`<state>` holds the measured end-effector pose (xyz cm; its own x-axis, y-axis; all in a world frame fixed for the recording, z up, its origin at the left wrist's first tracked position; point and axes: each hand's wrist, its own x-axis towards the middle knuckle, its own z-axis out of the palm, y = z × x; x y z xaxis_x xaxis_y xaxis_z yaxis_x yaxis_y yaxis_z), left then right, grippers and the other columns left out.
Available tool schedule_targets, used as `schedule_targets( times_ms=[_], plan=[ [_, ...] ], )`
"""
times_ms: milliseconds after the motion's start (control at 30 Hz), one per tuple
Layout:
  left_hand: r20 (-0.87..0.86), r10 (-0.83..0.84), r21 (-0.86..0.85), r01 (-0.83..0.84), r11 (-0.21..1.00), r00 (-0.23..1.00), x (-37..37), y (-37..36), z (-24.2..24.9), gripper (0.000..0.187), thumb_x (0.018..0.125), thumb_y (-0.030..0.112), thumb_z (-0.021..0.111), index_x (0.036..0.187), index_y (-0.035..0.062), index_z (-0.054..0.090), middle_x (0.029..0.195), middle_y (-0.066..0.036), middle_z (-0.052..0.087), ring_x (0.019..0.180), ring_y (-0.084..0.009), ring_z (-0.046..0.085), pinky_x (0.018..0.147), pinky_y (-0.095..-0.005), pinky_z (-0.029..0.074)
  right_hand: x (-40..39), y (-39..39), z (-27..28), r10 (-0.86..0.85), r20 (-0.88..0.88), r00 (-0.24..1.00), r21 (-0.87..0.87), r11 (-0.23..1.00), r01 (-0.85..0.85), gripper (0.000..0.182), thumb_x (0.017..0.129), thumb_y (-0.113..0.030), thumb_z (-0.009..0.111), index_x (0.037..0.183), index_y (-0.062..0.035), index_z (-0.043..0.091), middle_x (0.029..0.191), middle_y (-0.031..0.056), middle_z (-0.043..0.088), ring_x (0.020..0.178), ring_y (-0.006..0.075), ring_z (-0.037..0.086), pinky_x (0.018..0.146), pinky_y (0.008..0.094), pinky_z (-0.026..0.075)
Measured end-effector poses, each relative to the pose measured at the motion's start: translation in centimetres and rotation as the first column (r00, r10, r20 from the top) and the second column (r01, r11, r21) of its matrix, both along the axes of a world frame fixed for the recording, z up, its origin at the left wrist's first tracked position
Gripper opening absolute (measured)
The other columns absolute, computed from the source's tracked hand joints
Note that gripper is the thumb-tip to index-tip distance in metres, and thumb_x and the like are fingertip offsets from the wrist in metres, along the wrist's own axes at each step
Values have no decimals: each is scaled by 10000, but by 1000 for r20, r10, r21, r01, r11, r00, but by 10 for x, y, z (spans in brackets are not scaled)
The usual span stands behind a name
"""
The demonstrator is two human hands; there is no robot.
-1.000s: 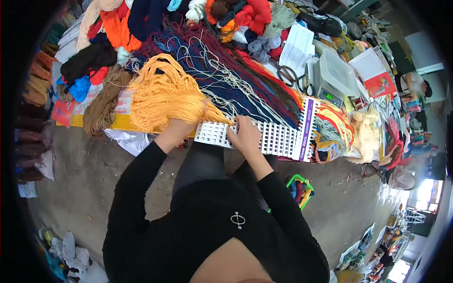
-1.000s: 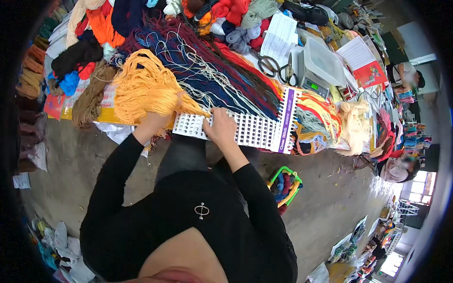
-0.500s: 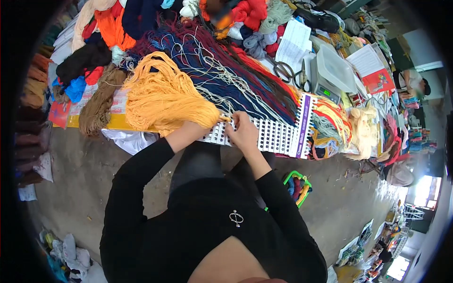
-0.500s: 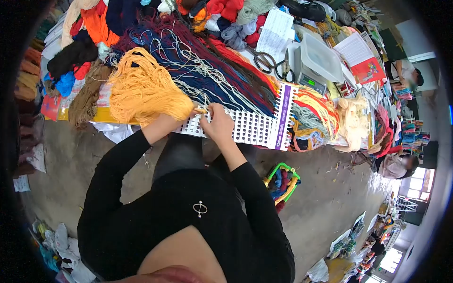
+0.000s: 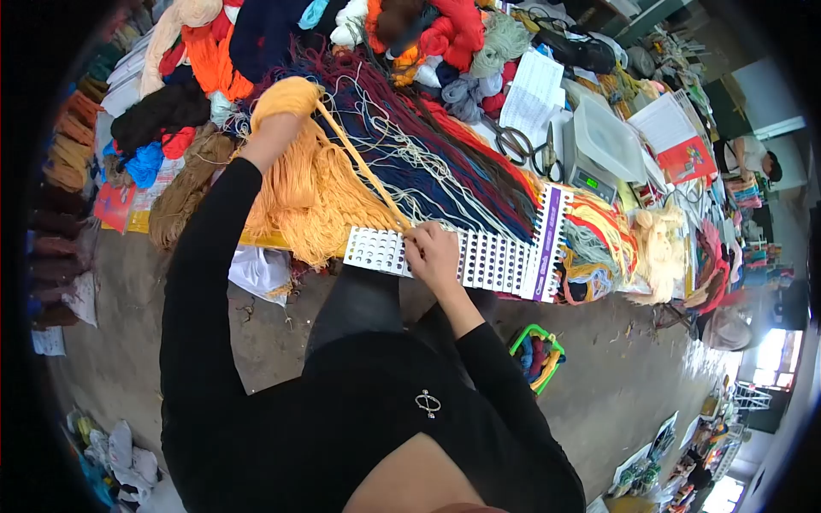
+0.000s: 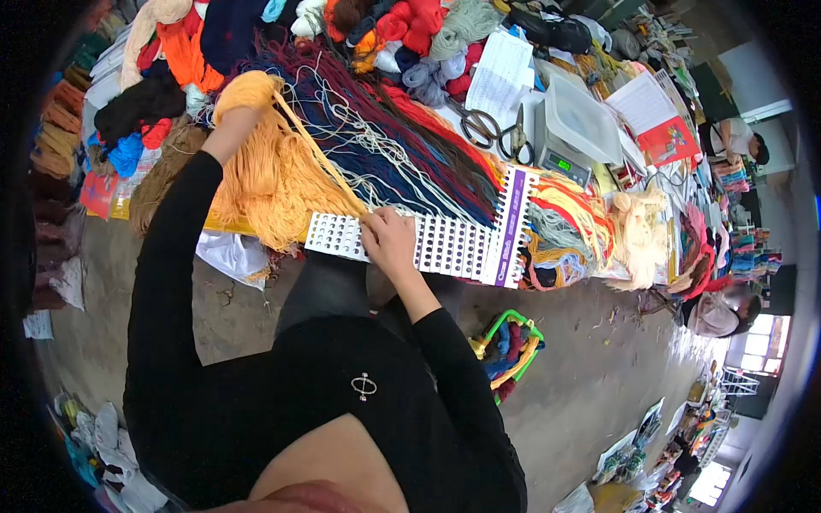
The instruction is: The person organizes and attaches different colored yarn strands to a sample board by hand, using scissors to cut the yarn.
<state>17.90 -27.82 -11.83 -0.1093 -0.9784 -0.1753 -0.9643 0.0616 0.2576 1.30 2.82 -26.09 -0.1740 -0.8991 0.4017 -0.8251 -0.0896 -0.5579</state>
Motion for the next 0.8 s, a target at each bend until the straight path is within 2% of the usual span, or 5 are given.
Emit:
schedule_targets(
  times_ms=[200, 267, 367, 533, 800],
  plan=[
    [102, -464, -313, 471, 824, 880, 33, -28, -76, 530, 893, 591, 397, 1030, 167, 684, 929, -184, 665, 920, -270, 637, 781, -407, 464, 4, 0, 10, -11, -107, 994, 20, 1000, 14, 210, 771, -164, 639, 977, -150, 675, 835, 34, 570, 735, 201, 554, 672, 346, 343],
    [-388, -206, 244, 316, 917, 898, 15, 34, -72, 464, 950, 533, 365, 1312, 280, 509, 766, -41, 568, 708, -134, 557, 661, -316, 471, 2, -2, 12, -10, -86, 996, 23, 1000, 12, 210, 773, -167, 641, 979, -141, 673, 831, 37, 571, 724, 204, 553, 660, 350, 346],
    [-955, 235, 282, 803, 525, 182, -7, 115, -31, 569, 972, 472, 370, 1337, 42, 449, 819, -27, 519, 638, -78, 446, 607, -235, 398, 3, -3, 29, -23, 133, 991, 77, 997, 12, 201, 800, -115, 638, 997, -78, 655, 830, 76, 579, 681, 206, 558, 614, 323, 403],
    [-661, 694, 21, 917, 398, -286, -39, 149, -33, 571, 987, 399, 359, 1384, -10, 347, 1066, -82, 545, 913, -186, 584, 828, -339, 511, -1, -10, 68, -106, 778, 619, 56, 993, 101, 174, 889, -80, 577, 1037, 6, 612, 875, 30, 617, 705, 89, 550, 661, 221, 448],
    [-648, 700, -10, 923, 385, -299, -42, 160, -24, 623, 982, 429, 323, 1441, 20, 222, 1509, -140, 190, 1398, -324, 170, 1024, -449, 396, 4, -26, 110, -43, 921, 387, 77, 994, -72, 229, 915, -171, 553, 1072, -9, 597, 832, 1, 622, 700, 58, 555, 594, 187, 372]
  ],
)
